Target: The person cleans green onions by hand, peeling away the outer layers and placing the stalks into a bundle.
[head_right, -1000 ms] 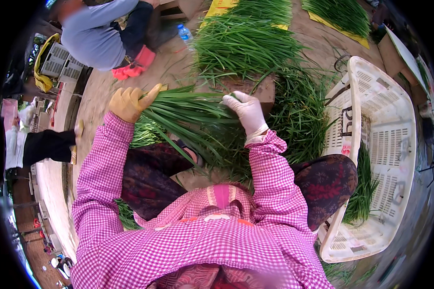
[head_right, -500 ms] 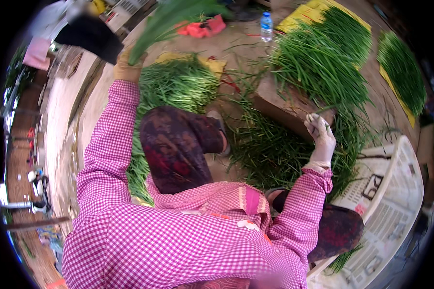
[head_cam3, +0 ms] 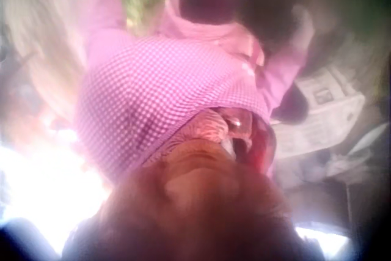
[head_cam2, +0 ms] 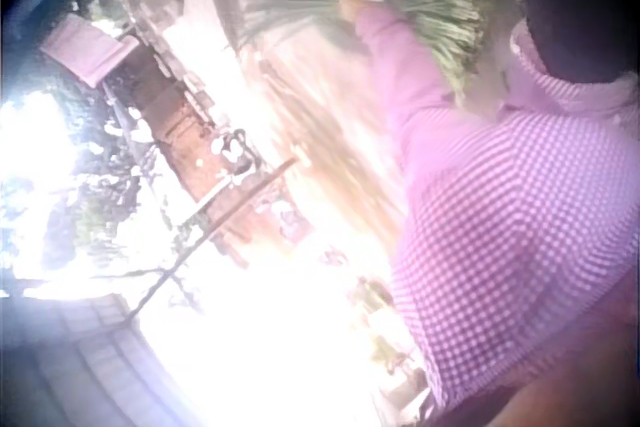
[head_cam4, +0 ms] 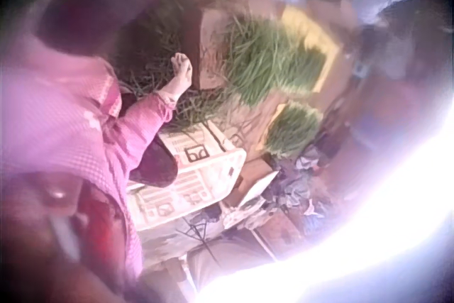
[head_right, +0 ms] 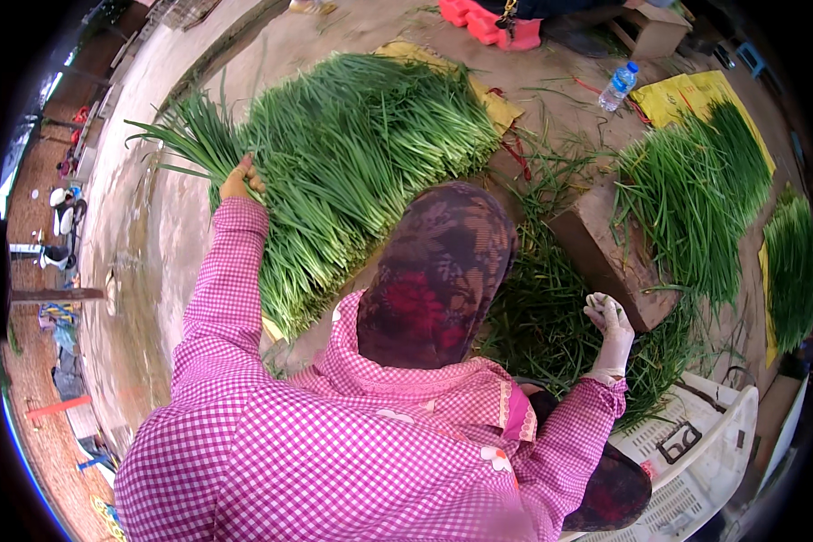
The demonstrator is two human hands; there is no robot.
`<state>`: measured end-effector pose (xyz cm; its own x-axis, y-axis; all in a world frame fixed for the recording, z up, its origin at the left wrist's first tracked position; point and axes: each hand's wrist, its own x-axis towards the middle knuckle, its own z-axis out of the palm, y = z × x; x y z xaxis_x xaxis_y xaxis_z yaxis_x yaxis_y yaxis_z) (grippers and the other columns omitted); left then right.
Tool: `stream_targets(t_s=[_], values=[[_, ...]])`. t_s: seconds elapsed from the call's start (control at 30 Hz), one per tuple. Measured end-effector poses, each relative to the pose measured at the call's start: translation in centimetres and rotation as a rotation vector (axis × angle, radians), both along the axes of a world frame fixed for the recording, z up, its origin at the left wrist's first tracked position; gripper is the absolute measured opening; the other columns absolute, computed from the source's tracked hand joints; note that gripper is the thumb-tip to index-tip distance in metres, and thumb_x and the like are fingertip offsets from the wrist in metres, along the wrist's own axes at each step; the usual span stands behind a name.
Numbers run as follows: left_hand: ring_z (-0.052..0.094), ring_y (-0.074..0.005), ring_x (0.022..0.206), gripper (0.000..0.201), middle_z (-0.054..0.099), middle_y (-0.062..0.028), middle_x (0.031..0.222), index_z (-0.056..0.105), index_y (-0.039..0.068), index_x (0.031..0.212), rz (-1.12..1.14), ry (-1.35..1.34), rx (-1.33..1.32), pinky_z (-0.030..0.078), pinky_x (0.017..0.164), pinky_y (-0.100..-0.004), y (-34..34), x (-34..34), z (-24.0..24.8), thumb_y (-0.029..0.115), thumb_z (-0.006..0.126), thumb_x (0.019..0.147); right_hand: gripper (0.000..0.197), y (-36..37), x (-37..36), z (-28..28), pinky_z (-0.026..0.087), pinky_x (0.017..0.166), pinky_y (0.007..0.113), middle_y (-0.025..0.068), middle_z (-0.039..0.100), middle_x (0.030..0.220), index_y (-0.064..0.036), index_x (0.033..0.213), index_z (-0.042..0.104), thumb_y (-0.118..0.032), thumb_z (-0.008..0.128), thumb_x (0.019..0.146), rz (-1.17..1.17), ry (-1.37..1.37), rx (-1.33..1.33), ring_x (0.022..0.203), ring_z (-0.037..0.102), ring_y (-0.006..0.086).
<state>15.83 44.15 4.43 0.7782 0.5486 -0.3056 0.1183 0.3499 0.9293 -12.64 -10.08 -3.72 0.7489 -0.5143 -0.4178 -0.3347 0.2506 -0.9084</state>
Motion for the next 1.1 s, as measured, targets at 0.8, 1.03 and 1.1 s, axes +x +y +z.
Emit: stream_targets(t_s=[0.8, 1.03, 1.1], values=[[0.060, -0.0346, 0.096, 0.053, 0.059, -0.0166, 0.110, 0.040, 0.006, 0.129, -0.181, 0.631, -0.229, 0.051, 0.077, -0.0523, 4.6, -13.9, -11.1, 0.033, 0.057, 0.088, 0.029, 2.5, -0.4, -2.0, 0.049, 0.081, 0.027, 0.0091, 0.065, 0.098, 0.0004, 0.105, 0.061, -0.024, 0.054, 0.091, 0.046, 0.139, 0.082, 0.084, 0.063, 0.0149], [0.060, -0.0305, 0.099, 0.056, 0.050, -0.0177, 0.128, 0.039, 0.001, 0.132, -0.463, 0.992, 0.248, 0.053, 0.075, -0.0456, 6.7, -14.4, -9.0, 0.034, 0.054, 0.089, 0.029, 2.2, -0.5, -2.6, 0.050, 0.081, 0.027, 0.0097, 0.064, 0.098, 0.0014, 0.104, 0.060, -0.023, 0.054, 0.090, 0.051, 0.132, 0.087, 0.083, 0.063, 0.0156], [0.064, -0.0262, 0.082, 0.043, 0.061, -0.0167, 0.109, 0.050, 0.000, 0.119, -0.659, 1.039, 0.349, 0.054, 0.063, -0.0372, 7.6, -14.1, -7.5, 0.032, 0.052, 0.091, 0.029, 2.1, -0.6, -2.9, 0.050, 0.081, 0.027, 0.0097, 0.064, 0.098, 0.0013, 0.104, 0.060, -0.023, 0.054, 0.090, 0.052, 0.125, 0.096, 0.083, 0.063, 0.0159]])
